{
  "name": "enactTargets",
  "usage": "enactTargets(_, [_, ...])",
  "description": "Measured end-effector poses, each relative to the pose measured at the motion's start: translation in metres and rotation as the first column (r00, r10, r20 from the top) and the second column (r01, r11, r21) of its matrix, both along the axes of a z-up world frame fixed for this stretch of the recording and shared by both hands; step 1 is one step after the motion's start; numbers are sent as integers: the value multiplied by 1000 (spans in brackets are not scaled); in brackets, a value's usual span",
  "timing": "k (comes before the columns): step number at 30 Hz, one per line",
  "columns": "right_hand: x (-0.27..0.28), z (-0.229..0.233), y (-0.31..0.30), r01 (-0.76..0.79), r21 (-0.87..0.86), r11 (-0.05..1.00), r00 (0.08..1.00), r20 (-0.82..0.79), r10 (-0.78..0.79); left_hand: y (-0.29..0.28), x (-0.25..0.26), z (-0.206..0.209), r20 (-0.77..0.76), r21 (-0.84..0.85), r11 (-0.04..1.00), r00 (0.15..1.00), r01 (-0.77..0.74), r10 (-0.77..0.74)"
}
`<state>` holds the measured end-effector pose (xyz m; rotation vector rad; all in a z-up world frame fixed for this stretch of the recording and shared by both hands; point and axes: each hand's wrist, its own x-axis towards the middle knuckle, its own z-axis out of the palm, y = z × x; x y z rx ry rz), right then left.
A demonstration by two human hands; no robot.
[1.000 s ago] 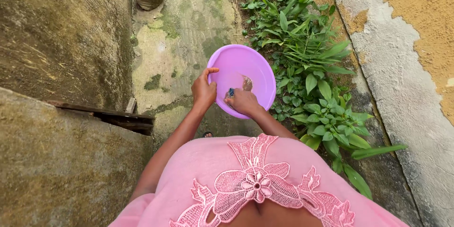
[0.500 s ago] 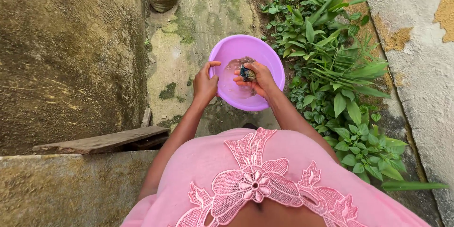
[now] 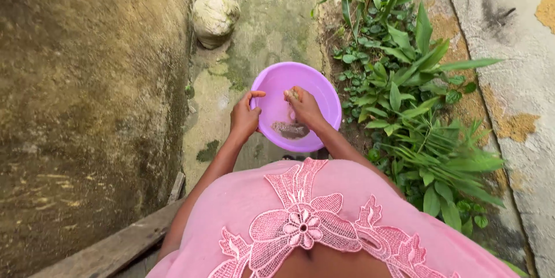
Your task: Cleaning a door frame and lock area using a damp cloth and water in a bowl.
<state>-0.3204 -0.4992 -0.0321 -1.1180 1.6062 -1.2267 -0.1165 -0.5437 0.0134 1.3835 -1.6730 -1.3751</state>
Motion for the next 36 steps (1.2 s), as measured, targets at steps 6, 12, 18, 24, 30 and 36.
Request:
enactTargets(6, [-50, 20, -78, 129, 80, 988, 864, -499, -73, -83, -68, -3, 19, 4, 999, 999, 42, -42])
enactTargets(12, [-110, -1, -141, 80, -8, 997, 867, -493, -74, -146, -119, 9, -10, 75, 996, 998, 57, -56])
enactTargets(18, [-156, -46, -192, 39, 97, 994, 906, -423, 6, -217, -159, -16, -40, 34, 995, 995, 94, -92])
enactTargets(24, [-188, -55, -268, 136, -15, 991, 884, -450, -128, -310, -190, -14, -52, 104, 974, 979, 202, -197])
enactTargets(30, [-207, -38, -367, 223, 97, 970, 910, -377, -171, -420, -218, -15, 19, 57, 969, 971, 239, -240])
enactTargets(36, [-225, -26, -461, 187, -71, 980, 874, -443, -199, -522, -237, -5, -2, 35, 961, 962, 275, -275])
